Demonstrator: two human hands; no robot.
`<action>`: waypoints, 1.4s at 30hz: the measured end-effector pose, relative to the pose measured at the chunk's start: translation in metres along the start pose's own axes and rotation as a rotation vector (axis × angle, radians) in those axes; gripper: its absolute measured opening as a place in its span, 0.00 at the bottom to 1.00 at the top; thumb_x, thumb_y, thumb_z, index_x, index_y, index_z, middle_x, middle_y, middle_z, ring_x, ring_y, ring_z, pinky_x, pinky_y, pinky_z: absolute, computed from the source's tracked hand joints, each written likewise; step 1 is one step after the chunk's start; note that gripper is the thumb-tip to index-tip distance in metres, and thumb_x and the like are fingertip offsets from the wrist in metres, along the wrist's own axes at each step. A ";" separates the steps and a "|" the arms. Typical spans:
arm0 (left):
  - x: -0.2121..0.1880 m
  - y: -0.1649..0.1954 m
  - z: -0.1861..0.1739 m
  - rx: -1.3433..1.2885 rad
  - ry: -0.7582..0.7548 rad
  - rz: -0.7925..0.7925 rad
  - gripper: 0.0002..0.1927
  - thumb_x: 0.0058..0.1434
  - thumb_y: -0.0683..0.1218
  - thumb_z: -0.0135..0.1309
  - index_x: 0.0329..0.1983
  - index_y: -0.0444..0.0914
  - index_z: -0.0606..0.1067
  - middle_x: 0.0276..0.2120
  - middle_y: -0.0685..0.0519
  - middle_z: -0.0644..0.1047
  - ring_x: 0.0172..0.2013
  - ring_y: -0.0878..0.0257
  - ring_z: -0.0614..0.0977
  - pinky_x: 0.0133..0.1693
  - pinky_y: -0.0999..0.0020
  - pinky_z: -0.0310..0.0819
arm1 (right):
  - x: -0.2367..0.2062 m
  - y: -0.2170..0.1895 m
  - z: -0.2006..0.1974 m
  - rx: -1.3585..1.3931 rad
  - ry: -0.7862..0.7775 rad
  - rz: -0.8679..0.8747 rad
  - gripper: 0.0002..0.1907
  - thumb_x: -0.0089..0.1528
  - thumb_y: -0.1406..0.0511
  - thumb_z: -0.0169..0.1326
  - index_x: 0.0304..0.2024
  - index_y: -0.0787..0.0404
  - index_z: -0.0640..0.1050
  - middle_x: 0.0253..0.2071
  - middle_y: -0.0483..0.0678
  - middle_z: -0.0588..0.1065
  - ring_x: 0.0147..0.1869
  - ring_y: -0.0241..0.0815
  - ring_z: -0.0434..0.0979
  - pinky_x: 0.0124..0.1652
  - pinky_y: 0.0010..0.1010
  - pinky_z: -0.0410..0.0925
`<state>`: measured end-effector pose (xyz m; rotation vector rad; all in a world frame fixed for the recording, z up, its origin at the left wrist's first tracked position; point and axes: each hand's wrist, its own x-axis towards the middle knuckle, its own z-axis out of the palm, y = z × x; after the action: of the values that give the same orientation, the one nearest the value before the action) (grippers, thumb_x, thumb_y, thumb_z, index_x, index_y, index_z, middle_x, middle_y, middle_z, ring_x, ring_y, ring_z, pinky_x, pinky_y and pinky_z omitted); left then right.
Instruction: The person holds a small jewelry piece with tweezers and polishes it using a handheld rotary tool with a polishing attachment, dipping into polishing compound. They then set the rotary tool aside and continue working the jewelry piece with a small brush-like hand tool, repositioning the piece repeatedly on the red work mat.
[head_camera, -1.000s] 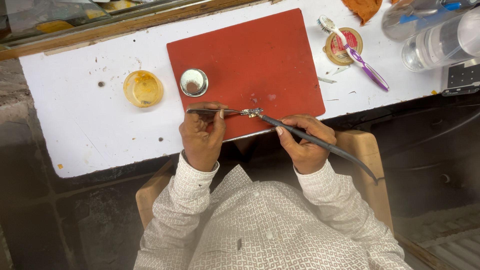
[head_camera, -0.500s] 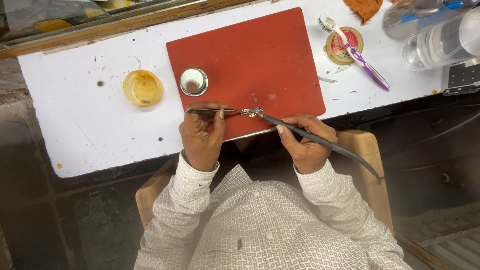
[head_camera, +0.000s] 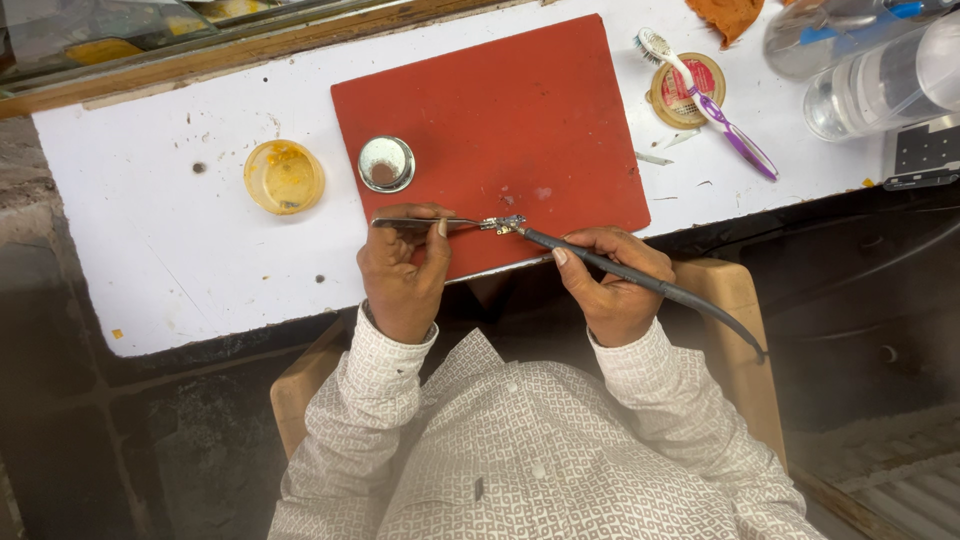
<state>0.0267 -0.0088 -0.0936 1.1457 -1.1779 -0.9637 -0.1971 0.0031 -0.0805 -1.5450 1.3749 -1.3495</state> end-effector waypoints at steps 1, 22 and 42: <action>0.000 0.000 0.000 -0.004 0.000 -0.001 0.09 0.70 0.32 0.52 0.50 0.33 0.68 0.45 0.46 0.80 0.47 0.63 0.84 0.52 0.69 0.81 | 0.000 0.000 0.000 -0.005 -0.001 -0.005 0.07 0.60 0.72 0.65 0.39 0.70 0.81 0.36 0.53 0.82 0.36 0.36 0.82 0.37 0.21 0.74; -0.001 0.001 0.001 -0.029 0.002 -0.024 0.10 0.69 0.31 0.51 0.51 0.31 0.68 0.45 0.45 0.79 0.47 0.63 0.83 0.52 0.69 0.81 | 0.002 -0.003 0.000 -0.076 -0.003 -0.050 0.07 0.59 0.73 0.65 0.39 0.70 0.80 0.36 0.54 0.82 0.36 0.38 0.83 0.37 0.23 0.74; -0.001 -0.001 0.000 0.005 0.001 0.006 0.10 0.70 0.31 0.52 0.50 0.33 0.68 0.45 0.46 0.80 0.47 0.64 0.83 0.52 0.70 0.81 | -0.001 -0.002 0.000 -0.040 -0.010 -0.123 0.08 0.59 0.74 0.65 0.39 0.70 0.80 0.39 0.55 0.81 0.42 0.42 0.84 0.44 0.27 0.77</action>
<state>0.0262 -0.0084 -0.0944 1.1464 -1.1833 -0.9563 -0.1968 0.0045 -0.0784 -1.6854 1.3266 -1.3925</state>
